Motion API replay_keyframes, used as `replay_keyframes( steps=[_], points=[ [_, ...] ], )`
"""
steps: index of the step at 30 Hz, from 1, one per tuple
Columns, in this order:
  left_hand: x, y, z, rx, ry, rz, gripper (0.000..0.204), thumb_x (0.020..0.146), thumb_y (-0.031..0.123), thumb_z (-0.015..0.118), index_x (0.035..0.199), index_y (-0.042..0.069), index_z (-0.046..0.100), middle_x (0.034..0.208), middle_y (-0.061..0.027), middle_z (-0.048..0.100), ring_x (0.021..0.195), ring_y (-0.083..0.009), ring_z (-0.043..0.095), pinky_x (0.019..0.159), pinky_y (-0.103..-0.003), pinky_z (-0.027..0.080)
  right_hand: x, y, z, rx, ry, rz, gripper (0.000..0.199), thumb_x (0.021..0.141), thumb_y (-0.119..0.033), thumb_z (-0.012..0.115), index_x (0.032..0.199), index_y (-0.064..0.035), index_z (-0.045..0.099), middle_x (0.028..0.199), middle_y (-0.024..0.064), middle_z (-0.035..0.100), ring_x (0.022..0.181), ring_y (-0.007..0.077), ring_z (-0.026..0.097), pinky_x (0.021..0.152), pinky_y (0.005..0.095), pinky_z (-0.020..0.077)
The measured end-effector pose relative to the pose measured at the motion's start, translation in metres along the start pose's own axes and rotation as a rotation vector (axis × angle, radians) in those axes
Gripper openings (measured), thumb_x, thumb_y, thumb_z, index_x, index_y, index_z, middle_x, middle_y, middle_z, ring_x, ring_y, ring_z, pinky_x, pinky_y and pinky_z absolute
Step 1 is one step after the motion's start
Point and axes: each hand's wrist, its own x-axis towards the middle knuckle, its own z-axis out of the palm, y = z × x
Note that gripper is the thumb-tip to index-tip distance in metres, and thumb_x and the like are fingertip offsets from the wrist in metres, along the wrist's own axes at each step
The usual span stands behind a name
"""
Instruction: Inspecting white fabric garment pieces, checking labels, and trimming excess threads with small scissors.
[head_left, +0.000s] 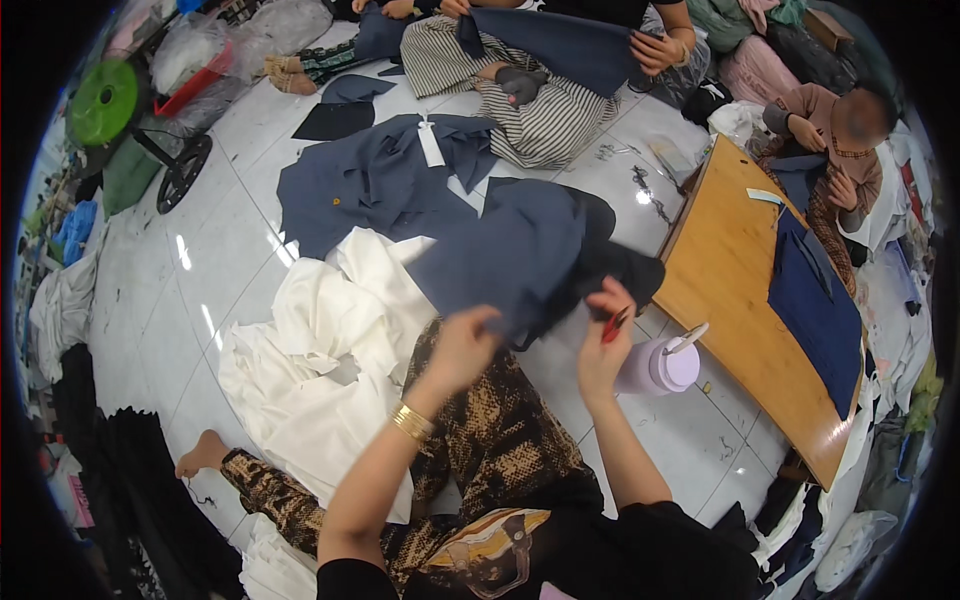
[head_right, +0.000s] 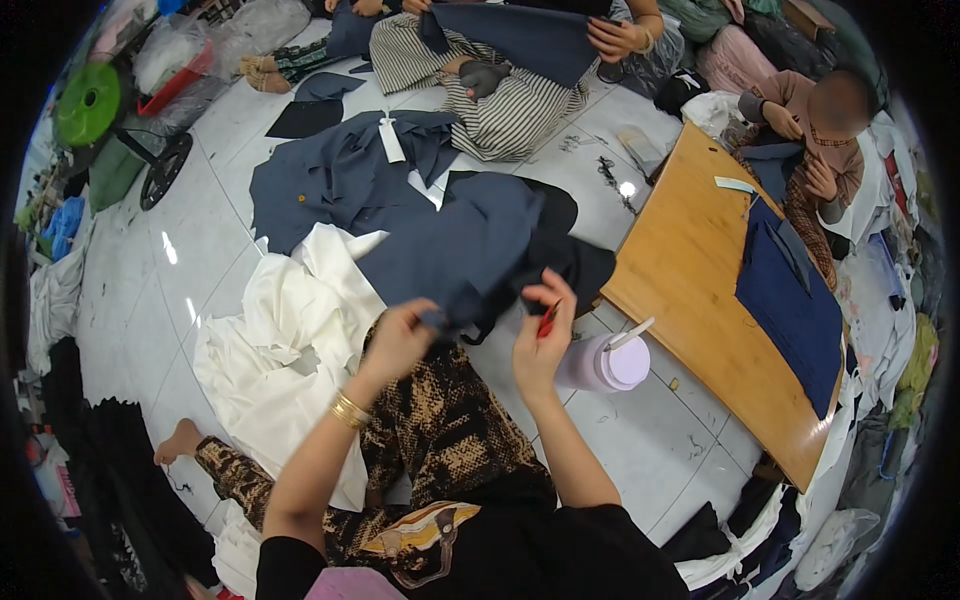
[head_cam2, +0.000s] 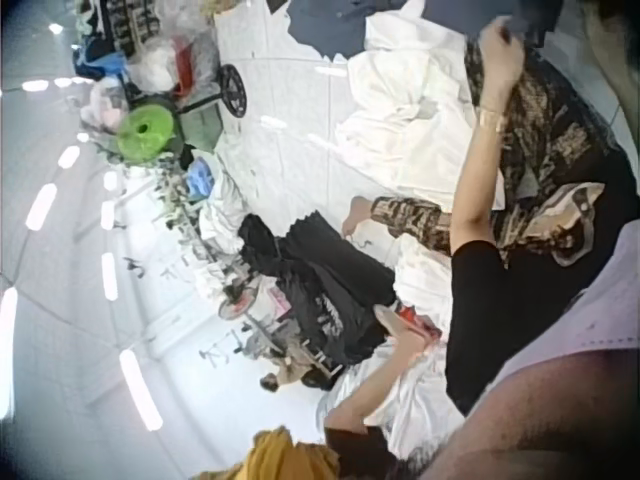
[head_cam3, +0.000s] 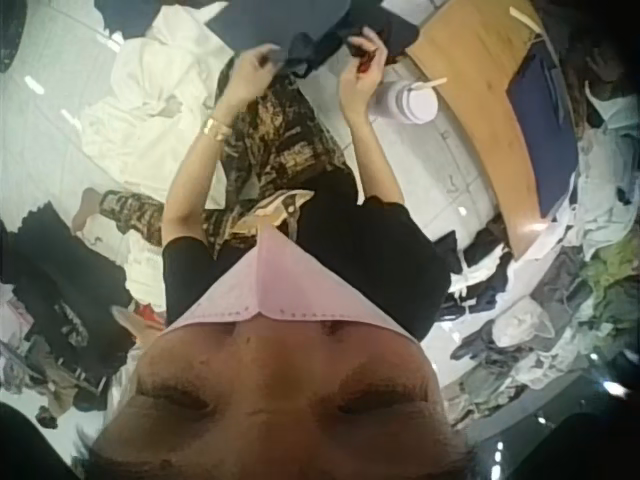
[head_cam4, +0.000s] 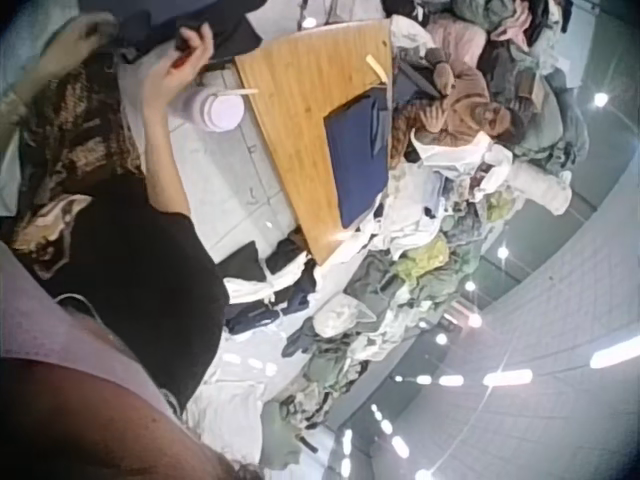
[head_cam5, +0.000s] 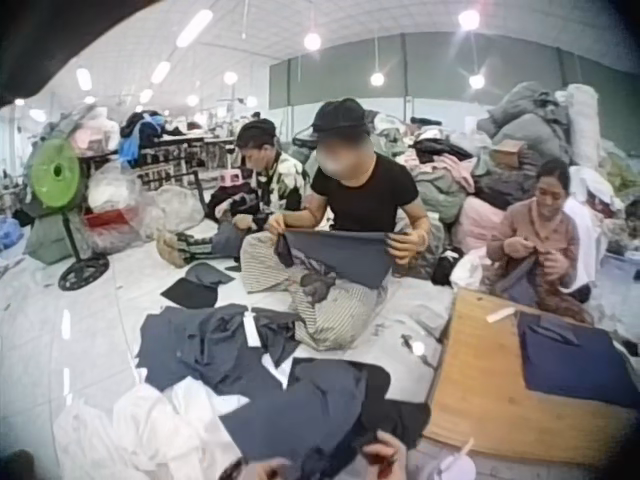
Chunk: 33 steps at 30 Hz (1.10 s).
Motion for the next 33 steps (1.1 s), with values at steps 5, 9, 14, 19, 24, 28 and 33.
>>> replay_keyframes(
  steps=[5, 9, 14, 19, 24, 28, 33],
  points=[
    [-0.044, 0.001, 0.073, 0.391, -0.286, 0.245, 0.016, 0.072, 0.007, 0.058, 0.084, -0.002, 0.06, 0.079, -0.0185, 0.059, 0.072, -0.0301, 0.058, 0.069, -0.036, 0.047, -0.041, 0.008, -0.028, -0.543, -0.523, 0.081, 0.038, 0.076, 0.006, 0.042, 0.112, -0.0025, 0.047, 0.115, 0.0196, 0.049, 0.109, 0.032, 0.047, 0.09, 0.0349, 0.0382],
    [-0.07, 0.024, 0.081, 0.604, -0.476, 0.248, 0.028, 0.075, 0.017, 0.06, 0.093, -0.004, 0.054, 0.085, -0.0191, 0.057, 0.084, -0.0325, 0.055, 0.08, -0.037, 0.043, -0.034, -0.004, -0.028, -0.556, -0.825, 0.248, 0.037, 0.074, 0.003, 0.047, 0.11, -0.0065, 0.047, 0.105, 0.0187, 0.054, 0.091, 0.0384, 0.053, 0.075, 0.0438, 0.0444],
    [-0.108, 0.039, 0.062, 0.35, -0.523, 0.201, 0.045, 0.079, 0.024, 0.059, 0.112, -0.004, 0.048, 0.101, -0.0216, 0.056, 0.098, -0.0324, 0.052, 0.087, -0.038, 0.04, -0.017, -0.016, 0.017, -0.582, -0.84, 0.144, 0.032, 0.077, 0.0, 0.048, 0.108, -0.0071, 0.047, 0.097, 0.015, 0.059, 0.085, 0.0367, 0.056, 0.07, 0.0432, 0.0456],
    [-0.144, 0.041, 0.035, 0.128, -0.503, -0.108, 0.048, 0.084, 0.026, 0.053, 0.123, 0.0, 0.042, 0.106, -0.0209, 0.055, 0.093, -0.0338, 0.053, 0.08, -0.037, 0.043, -0.033, -0.03, 0.065, -0.208, -0.857, 0.065, 0.035, 0.072, 0.004, 0.051, 0.105, -0.0075, 0.049, 0.095, 0.015, 0.058, 0.083, 0.0346, 0.056, 0.068, 0.04, 0.0451],
    [-0.188, 0.026, 0.003, 0.035, -0.228, -0.233, 0.044, 0.083, 0.024, 0.055, 0.12, 0.001, 0.045, 0.092, -0.0218, 0.058, 0.086, -0.0354, 0.054, 0.077, -0.039, 0.043, -0.07, -0.034, 0.096, -0.105, -1.041, 0.022, 0.038, 0.07, 0.002, 0.053, 0.106, -0.0093, 0.051, 0.093, 0.0133, 0.059, 0.082, 0.0297, 0.059, 0.066, 0.0367, 0.0462],
    [-0.208, -0.001, -0.025, -0.131, 0.186, -0.359, 0.033, 0.081, 0.012, 0.056, 0.113, 0.004, 0.053, 0.093, -0.0146, 0.06, 0.085, -0.0223, 0.058, 0.07, -0.03, 0.046, -0.08, -0.025, 0.099, -0.264, -0.935, -0.342, 0.04, 0.065, 0.004, 0.055, 0.103, -0.0108, 0.056, 0.091, 0.0081, 0.061, 0.079, 0.023, 0.061, 0.067, 0.0308, 0.0478],
    [-0.219, -0.022, -0.055, 0.283, 0.668, -0.52, 0.04, 0.071, 0.013, 0.068, 0.107, 0.005, 0.054, 0.093, -0.0135, 0.054, 0.085, -0.0227, 0.053, 0.068, -0.031, 0.045, -0.088, -0.028, 0.102, -0.214, -0.86, -0.319, 0.041, 0.058, 0.004, 0.057, 0.097, -0.0083, 0.058, 0.091, 0.0094, 0.062, 0.083, 0.0258, 0.06, 0.069, 0.0332, 0.049]
  ],
)
